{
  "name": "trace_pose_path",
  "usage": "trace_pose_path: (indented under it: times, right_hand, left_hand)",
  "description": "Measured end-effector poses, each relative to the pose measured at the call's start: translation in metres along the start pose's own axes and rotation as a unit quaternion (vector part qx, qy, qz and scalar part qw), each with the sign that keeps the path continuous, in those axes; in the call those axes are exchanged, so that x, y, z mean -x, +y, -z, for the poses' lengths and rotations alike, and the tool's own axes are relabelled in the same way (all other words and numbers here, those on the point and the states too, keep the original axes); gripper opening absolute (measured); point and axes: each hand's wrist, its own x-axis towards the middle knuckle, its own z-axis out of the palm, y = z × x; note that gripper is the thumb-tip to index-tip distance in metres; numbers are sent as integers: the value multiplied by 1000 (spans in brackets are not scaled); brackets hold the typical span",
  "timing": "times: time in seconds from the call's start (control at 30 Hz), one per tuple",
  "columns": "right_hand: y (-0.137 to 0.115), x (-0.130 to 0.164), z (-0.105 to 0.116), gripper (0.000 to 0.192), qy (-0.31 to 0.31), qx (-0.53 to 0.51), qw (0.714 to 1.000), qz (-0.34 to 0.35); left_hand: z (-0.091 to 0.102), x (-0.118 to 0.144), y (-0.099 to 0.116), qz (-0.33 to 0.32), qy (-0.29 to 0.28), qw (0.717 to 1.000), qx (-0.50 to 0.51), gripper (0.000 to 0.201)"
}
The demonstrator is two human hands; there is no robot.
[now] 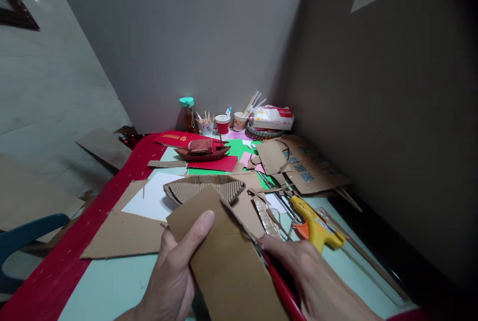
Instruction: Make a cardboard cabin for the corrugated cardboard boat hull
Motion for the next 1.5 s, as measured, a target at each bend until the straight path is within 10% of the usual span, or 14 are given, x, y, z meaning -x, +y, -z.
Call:
trace_pose_path:
  times: [1.5]
  right_hand:
    - [4, -3, -17, 20, 33, -50, 997, 45]
  left_hand:
    - [11, 1, -8, 85, -115, 987, -69, 76]
